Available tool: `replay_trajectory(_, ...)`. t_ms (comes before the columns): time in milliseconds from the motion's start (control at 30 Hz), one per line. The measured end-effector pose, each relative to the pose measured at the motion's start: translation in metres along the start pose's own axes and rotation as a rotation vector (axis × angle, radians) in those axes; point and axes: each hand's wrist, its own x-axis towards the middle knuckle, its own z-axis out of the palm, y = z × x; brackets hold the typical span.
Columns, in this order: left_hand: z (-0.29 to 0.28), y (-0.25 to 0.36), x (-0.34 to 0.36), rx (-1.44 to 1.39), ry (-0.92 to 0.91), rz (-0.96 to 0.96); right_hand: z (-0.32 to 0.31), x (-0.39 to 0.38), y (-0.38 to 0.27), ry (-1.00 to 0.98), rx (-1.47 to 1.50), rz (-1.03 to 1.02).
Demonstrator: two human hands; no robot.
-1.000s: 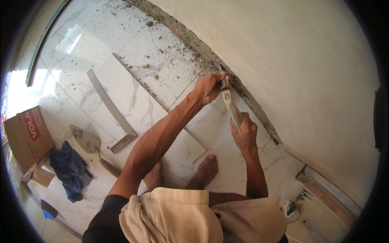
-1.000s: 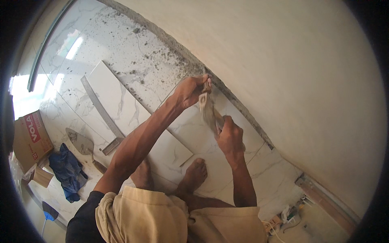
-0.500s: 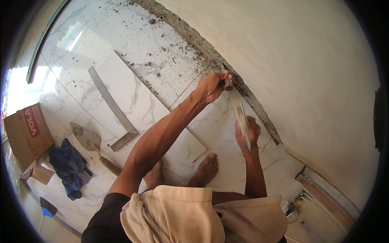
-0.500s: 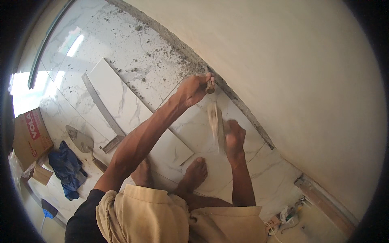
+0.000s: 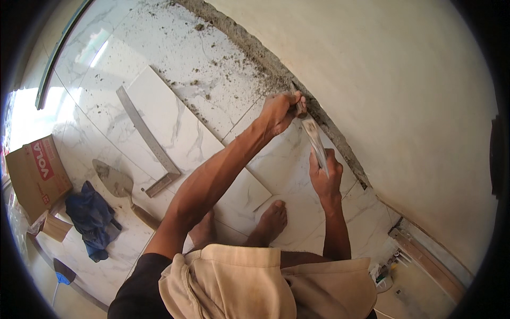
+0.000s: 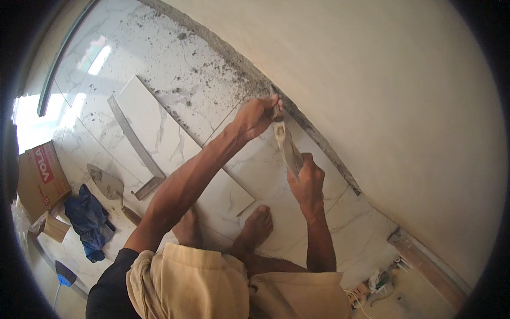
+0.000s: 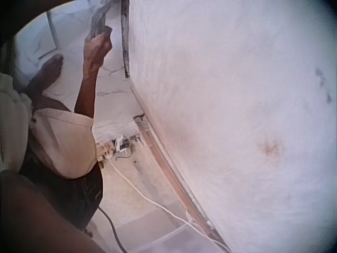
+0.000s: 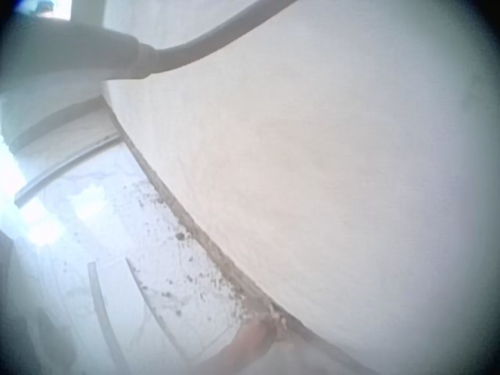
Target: The person is installing white marble-patterned tiles on a floor. They use a hammer to tap the tiles into place and a chisel to remove excess cement from the edges.
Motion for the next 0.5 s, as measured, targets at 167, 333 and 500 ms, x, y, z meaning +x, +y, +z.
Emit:
replay_trajectory(167,0.009,-0.001,0.002,-0.025,0.034,0.044,0.008,-0.001,0.017,-0.040,-0.065,0.060)
replay_trajectory(333,0.000,-0.001,0.004,-0.018,-0.004,0.030,-0.008,0.000,-0.006,-0.023,0.040,0.020)
replay_trajectory(500,0.014,-0.003,-0.002,0.081,0.093,0.081,0.004,0.009,0.002,-0.146,-0.186,0.181)
